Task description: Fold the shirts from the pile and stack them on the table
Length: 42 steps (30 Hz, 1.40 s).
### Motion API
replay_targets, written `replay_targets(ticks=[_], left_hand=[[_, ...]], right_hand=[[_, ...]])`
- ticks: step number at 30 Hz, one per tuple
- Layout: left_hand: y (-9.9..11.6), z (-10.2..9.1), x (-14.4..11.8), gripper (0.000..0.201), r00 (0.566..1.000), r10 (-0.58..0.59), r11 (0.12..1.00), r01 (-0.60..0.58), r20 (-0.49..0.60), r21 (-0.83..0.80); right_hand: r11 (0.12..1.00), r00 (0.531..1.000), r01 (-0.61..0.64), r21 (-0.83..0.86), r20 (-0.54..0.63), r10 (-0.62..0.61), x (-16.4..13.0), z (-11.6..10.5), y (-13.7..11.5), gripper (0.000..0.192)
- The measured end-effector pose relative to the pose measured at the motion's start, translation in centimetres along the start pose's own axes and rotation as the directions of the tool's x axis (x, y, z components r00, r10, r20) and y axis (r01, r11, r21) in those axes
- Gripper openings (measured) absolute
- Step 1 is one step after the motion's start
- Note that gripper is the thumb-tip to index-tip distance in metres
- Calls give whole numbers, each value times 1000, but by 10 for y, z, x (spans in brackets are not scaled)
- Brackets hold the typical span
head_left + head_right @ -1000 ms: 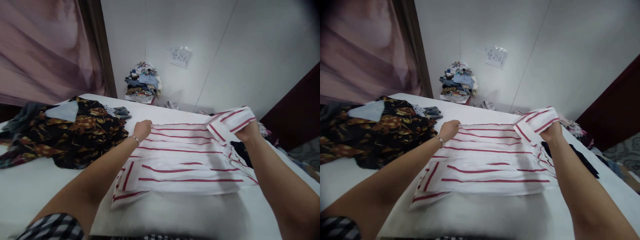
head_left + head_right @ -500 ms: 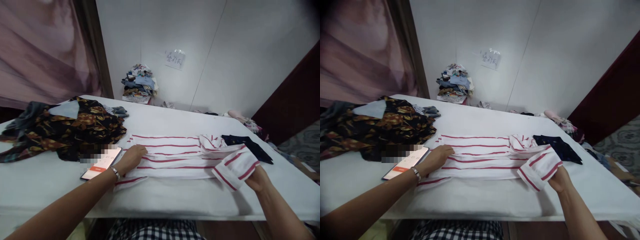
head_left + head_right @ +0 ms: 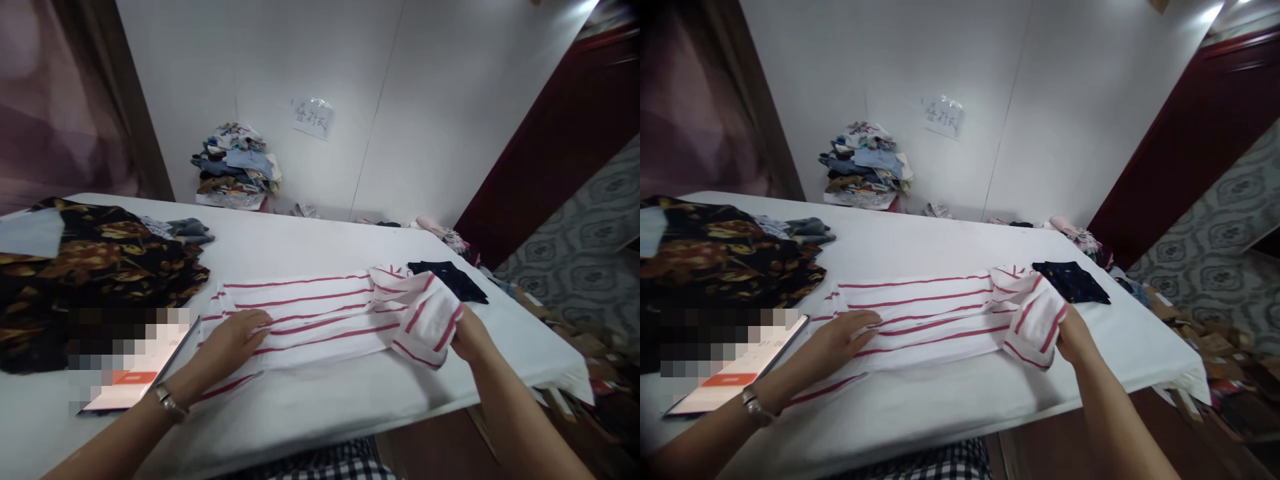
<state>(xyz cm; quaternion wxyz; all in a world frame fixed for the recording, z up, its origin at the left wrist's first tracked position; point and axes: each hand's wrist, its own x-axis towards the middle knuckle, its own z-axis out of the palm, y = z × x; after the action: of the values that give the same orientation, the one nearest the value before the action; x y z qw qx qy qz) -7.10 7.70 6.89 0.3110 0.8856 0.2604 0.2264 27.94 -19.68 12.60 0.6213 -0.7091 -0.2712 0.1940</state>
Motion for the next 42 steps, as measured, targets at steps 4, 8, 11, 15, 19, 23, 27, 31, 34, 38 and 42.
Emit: replay_targets(ticks=[4, 8, 11, 15, 19, 23, 27, 31, 34, 38, 42], left_hand=[[53, 29, 7, 41, 968, -126, 904, 203, 219, -377], [83, 67, 14, 54, 908, -126, 420, 414, 400, -807], [81, 77, 13, 45, 845, -225, 157, 523, 485, -838], [71, 61, 6, 36, 797, -322, 245, 592, 511, -768], [73, 37, 5, 41, 853, -271, 697, 494, 446, -520], [77, 17, 13, 42, 888, -235, 934, 319, 396, -162], [73, 0, 19, 38, 918, -249, 968, 242, 309, 63], [58, -23, 30, 30, 908, -264, 964, 252, 325, 79], [39, -40, 49, 28, 906, -257, 961, 277, 337, -11], [11, -44, 74, 44, 879, -335, 930, 366, 340, -29], [-1, -28, 74, 51, 823, -380, 925, 321, 422, 205]], right_hand=[[995, 997, -17, 95, 79, 10, 5, 69, -33, 65], [999, 894, -41, -27, 446, 49, 11, 142, -38, 66], [979, 816, 55, -198, 573, 70, 39, 156, -22, 59], [870, 946, 185, -457, 321, -33, 111, 129, 2, 53], [789, 943, 217, -575, 333, -17, 173, 113, 18, 48], [700, 911, 230, -676, 402, 89, 200, 125, 31, 42], [618, 897, 262, -741, 424, 129, 207, 126, 35, 26], [613, 892, 305, -729, 444, 84, 204, 97, 31, 21], [625, 890, 309, -717, 449, 75, 198, 73, 31, 27], [620, 887, 303, -724, 452, 96, 193, 59, 38, 31], [609, 887, 299, -734, 449, 106, 192, 58, 43, 34]])
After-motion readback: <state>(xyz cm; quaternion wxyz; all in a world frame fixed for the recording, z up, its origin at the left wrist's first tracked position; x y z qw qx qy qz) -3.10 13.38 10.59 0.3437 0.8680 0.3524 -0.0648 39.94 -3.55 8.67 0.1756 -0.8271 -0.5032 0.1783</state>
